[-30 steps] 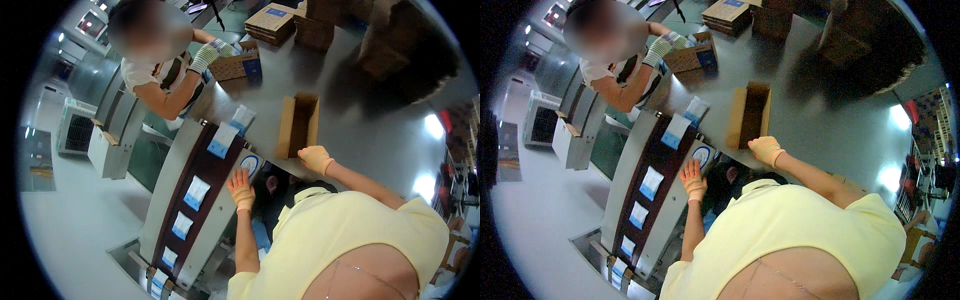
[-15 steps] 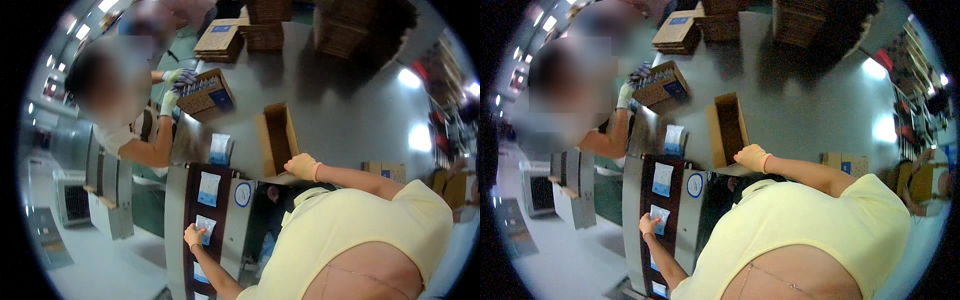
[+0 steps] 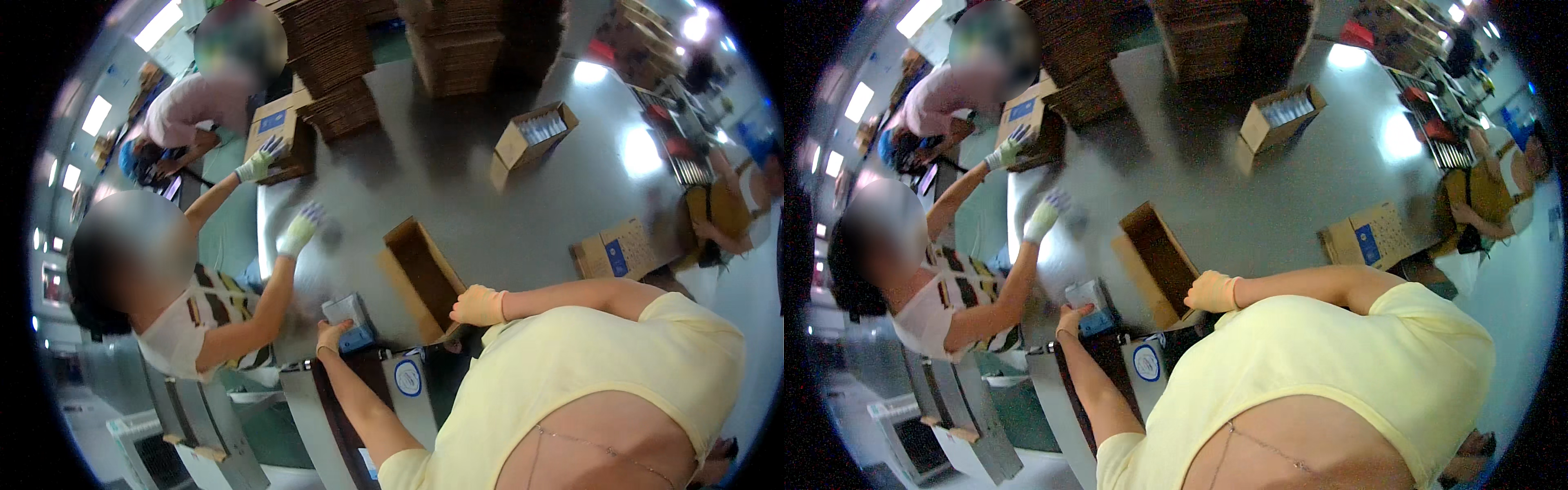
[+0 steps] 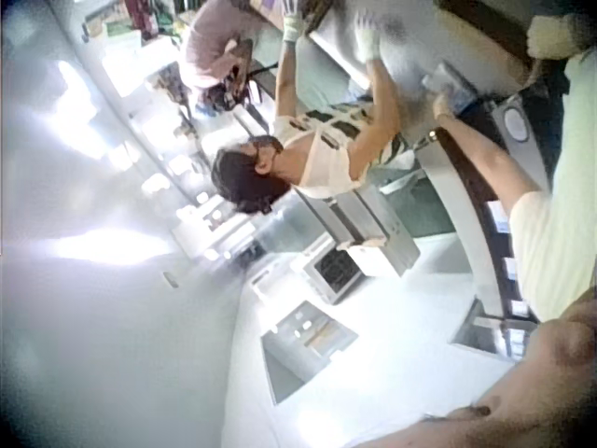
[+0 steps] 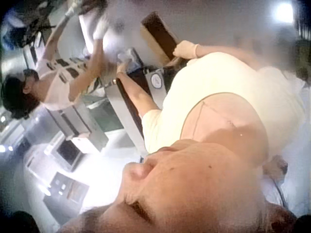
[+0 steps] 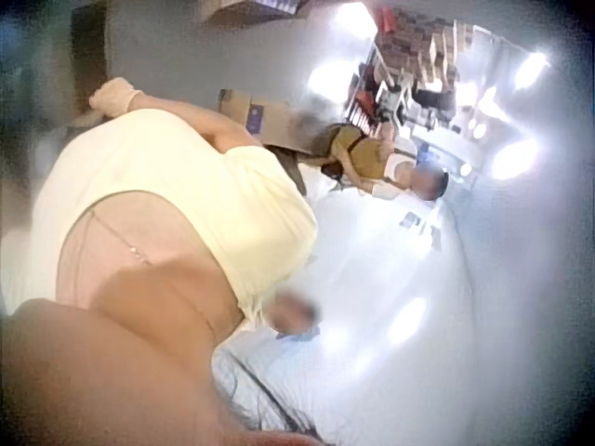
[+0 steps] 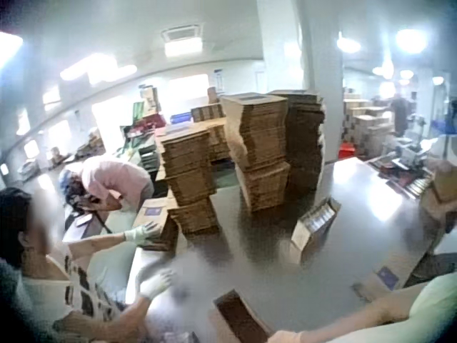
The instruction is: The person repeatedly picks up small, individually wrapped items from a conveyor belt and places them into a cardboard box. The camera moves erratically, frequently losing sight of the hands and the packing process.
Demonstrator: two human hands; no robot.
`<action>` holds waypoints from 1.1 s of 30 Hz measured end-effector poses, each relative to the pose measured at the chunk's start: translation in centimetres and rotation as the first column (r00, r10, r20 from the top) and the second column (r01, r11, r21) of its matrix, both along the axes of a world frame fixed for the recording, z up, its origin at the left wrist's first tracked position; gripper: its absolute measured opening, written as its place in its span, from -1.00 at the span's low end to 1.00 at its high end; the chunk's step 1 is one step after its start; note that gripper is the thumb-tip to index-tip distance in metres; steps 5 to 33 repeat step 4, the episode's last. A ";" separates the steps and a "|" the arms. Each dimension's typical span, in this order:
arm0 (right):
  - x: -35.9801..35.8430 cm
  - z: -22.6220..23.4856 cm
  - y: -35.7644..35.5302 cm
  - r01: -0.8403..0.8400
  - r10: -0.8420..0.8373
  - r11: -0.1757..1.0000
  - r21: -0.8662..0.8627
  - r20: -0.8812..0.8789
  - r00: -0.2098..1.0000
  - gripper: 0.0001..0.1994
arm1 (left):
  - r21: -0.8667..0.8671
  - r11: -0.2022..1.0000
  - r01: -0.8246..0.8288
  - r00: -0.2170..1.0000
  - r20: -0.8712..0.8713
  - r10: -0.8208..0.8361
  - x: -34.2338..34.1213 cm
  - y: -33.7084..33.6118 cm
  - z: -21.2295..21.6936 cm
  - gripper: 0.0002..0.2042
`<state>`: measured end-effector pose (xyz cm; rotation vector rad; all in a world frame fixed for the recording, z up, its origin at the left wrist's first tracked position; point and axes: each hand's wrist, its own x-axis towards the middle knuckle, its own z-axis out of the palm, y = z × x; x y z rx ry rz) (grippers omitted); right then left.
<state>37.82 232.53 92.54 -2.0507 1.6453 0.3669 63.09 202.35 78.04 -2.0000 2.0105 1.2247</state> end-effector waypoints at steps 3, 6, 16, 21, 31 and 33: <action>-1.2 -1.4 0.7 0.017 -0.016 0.999 -0.045 0.032 0.999 -0.85 | 0.135 0.934 0.330 0.937 0.077 -0.342 -4.8 1.4 1.7 -0.26; -1.5 -0.8 0.4 0.019 -0.019 1.000 -0.001 0.029 0.999 -0.85 | 0.035 0.897 0.440 0.826 0.376 -0.420 -7.8 4.2 6.1 -0.29; -1.5 -0.8 0.4 0.019 -0.019 1.000 -0.001 0.029 0.999 -0.85 | 0.035 0.897 0.440 0.826 0.376 -0.420 -7.8 4.2 6.1 -0.29; -1.5 -0.8 0.4 0.019 -0.019 1.000 -0.001 0.029 0.999 -0.85 | 0.035 0.897 0.440 0.826 0.376 -0.420 -7.8 4.2 6.1 -0.29; -1.5 -0.8 0.4 0.019 -0.019 1.000 -0.001 0.029 0.999 -0.85 | 0.035 0.897 0.440 0.826 0.376 -0.420 -7.8 4.2 6.1 -0.29; -1.5 -0.8 0.4 0.019 -0.019 1.000 -0.001 0.029 0.999 -0.85 | 0.035 0.897 0.440 0.826 0.376 -0.420 -7.8 4.2 6.1 -0.29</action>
